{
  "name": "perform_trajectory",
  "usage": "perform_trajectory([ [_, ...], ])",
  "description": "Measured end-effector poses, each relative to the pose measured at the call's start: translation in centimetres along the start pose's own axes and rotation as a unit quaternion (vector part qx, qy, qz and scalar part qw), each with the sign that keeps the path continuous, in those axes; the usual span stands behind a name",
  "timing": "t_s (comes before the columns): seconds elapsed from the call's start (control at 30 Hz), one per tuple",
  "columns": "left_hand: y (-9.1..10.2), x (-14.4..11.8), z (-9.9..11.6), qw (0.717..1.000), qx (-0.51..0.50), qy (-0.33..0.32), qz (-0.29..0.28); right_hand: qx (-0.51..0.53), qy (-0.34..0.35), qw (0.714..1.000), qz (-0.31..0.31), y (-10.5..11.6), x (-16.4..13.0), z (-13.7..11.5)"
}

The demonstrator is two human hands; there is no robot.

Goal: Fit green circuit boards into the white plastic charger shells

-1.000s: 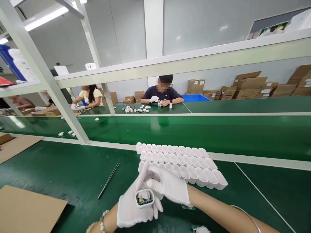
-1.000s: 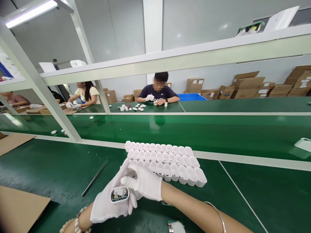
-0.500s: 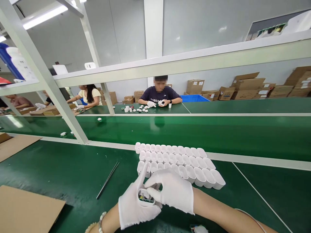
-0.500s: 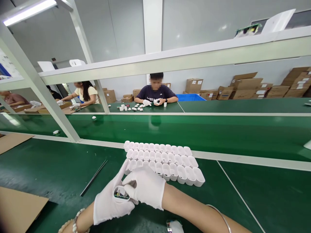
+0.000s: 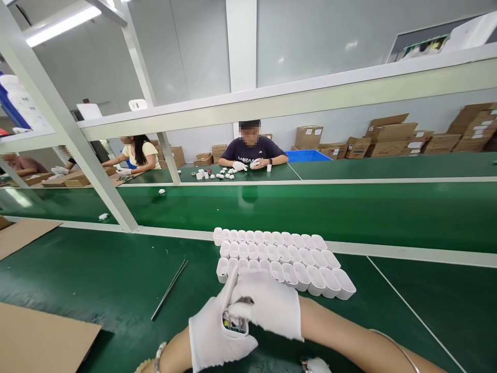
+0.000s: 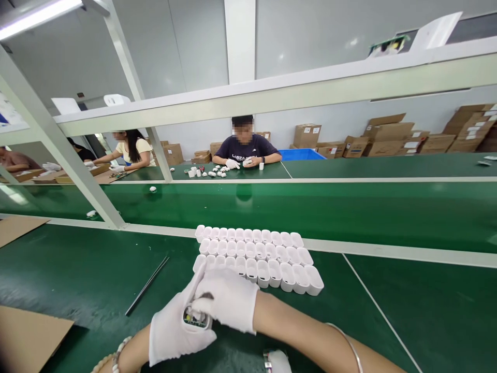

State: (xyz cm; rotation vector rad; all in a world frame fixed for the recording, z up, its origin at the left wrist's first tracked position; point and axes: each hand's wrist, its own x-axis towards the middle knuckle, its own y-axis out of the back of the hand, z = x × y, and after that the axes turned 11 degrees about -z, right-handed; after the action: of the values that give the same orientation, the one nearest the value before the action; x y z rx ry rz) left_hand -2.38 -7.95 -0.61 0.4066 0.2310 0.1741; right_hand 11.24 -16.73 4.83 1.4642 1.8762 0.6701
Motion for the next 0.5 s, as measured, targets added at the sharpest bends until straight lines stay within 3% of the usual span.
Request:
perform_trajectory([
  [0.17, 0.6, -0.4, -0.5, 0.998, -0.039, -0.006, -0.049, 0.095, 0.040, 0.995, 0.002, 1.3, -0.4, 0.8],
  [0.33, 0.6, -0.2, -1.8, 0.999, 0.010, -0.004, -0.040, 0.176, 0.050, 0.983, -0.025, 1.0, -0.4, 0.9],
  [0.5, 0.4, -0.3, -0.8, 0.999, 0.034, 0.002, -0.030, 0.170, 0.019, 0.985, -0.010, 1.0, -0.7, 0.0],
])
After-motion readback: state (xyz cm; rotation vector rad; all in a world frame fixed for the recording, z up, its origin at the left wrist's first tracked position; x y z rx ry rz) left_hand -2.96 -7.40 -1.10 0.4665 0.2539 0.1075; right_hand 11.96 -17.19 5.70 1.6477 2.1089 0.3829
